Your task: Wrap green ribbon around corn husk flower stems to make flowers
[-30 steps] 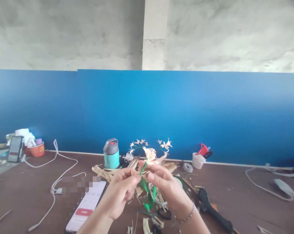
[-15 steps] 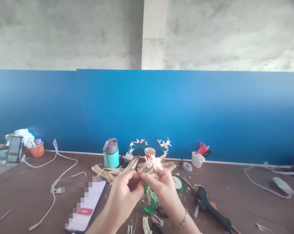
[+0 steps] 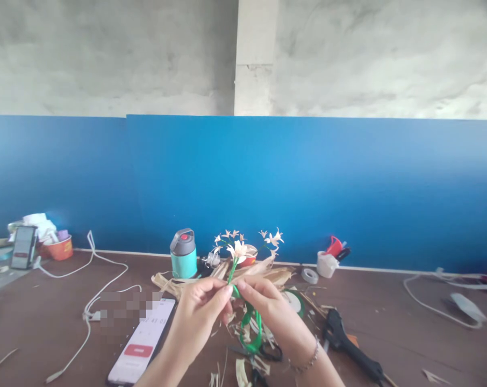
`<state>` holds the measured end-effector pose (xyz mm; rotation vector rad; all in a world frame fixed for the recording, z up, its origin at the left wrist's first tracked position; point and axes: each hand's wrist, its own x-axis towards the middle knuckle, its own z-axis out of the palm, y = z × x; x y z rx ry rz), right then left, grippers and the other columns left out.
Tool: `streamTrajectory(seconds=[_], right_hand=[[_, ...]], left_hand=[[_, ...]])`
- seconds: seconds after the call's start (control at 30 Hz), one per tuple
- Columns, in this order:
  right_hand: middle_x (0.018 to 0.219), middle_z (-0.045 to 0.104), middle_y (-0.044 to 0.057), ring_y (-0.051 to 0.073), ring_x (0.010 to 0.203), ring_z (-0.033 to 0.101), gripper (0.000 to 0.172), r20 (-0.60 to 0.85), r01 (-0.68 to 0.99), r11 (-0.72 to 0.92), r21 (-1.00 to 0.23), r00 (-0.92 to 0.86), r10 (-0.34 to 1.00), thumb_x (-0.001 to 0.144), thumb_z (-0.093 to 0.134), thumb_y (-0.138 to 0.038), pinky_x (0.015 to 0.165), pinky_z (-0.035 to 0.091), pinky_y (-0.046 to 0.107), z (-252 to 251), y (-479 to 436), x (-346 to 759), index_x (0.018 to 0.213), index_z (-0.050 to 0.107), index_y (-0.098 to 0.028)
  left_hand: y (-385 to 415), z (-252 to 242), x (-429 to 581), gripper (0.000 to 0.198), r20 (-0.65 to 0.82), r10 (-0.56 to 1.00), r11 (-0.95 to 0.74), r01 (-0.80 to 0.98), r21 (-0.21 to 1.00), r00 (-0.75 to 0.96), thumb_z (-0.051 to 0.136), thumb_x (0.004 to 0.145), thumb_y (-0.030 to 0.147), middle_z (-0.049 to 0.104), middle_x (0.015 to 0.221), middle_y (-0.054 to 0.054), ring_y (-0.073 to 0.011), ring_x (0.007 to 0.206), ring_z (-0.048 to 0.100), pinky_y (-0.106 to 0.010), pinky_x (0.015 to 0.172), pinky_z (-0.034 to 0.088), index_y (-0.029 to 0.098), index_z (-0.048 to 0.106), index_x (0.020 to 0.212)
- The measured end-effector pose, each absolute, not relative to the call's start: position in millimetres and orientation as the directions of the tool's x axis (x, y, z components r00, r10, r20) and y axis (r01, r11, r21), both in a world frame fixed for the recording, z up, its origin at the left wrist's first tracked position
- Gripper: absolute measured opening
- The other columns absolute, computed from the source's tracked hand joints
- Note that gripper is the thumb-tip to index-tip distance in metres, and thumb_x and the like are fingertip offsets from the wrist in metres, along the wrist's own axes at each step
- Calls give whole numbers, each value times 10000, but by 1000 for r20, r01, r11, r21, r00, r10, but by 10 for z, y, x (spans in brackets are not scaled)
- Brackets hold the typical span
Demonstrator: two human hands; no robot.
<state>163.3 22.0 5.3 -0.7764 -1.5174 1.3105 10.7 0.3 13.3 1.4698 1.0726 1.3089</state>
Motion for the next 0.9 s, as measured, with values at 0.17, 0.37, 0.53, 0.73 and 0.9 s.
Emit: streamTrajectory(seconds=[0.17,0.37,0.53,0.73,0.9], right_hand=[[555,506,-36,104,538,423,272,171,-141,136,-981,-278,945,749,695,-402,525,341,224,24,238,1691,604,634,-180],[562,532,-20,122,555,456,247,198,-8,202,-979,-254,947,789,641,-350,558,358,251,2,275,1664,621,638,-169],[872,644,53,219,850,561,71,607,321,557,-766,75,791,830,570,-254,784,408,339,32,162,1529,851,626,-215],[741,667,45,185,625,572,100,515,411,490,-769,-57,856,811,588,-259,576,400,280,-84,82,1313,786,670,-207],[673,686,23,175,583,582,132,410,357,406,-842,-68,910,800,581,-243,545,406,254,-97,111,1277,754,694,-193]], left_hand=[[-17,148,106,304,271,962,-272,31,962,43,594,801,317,560,436,21,-95,395,515,-202,443,375,164,596,539],[75,41,128,201,104,995,-100,-346,933,-6,690,740,337,575,471,43,-47,343,458,-167,385,356,146,677,676],[175,21,140,177,-106,992,44,-633,773,-61,795,615,230,704,693,-17,-121,582,634,-207,538,502,148,684,727],[139,-5,169,177,-201,979,163,-674,720,22,760,661,251,707,743,-47,-201,713,669,-268,604,502,155,665,777],[93,-39,230,252,-181,983,134,-655,744,-5,801,611,296,660,664,8,-149,626,619,-227,569,446,169,679,792]])
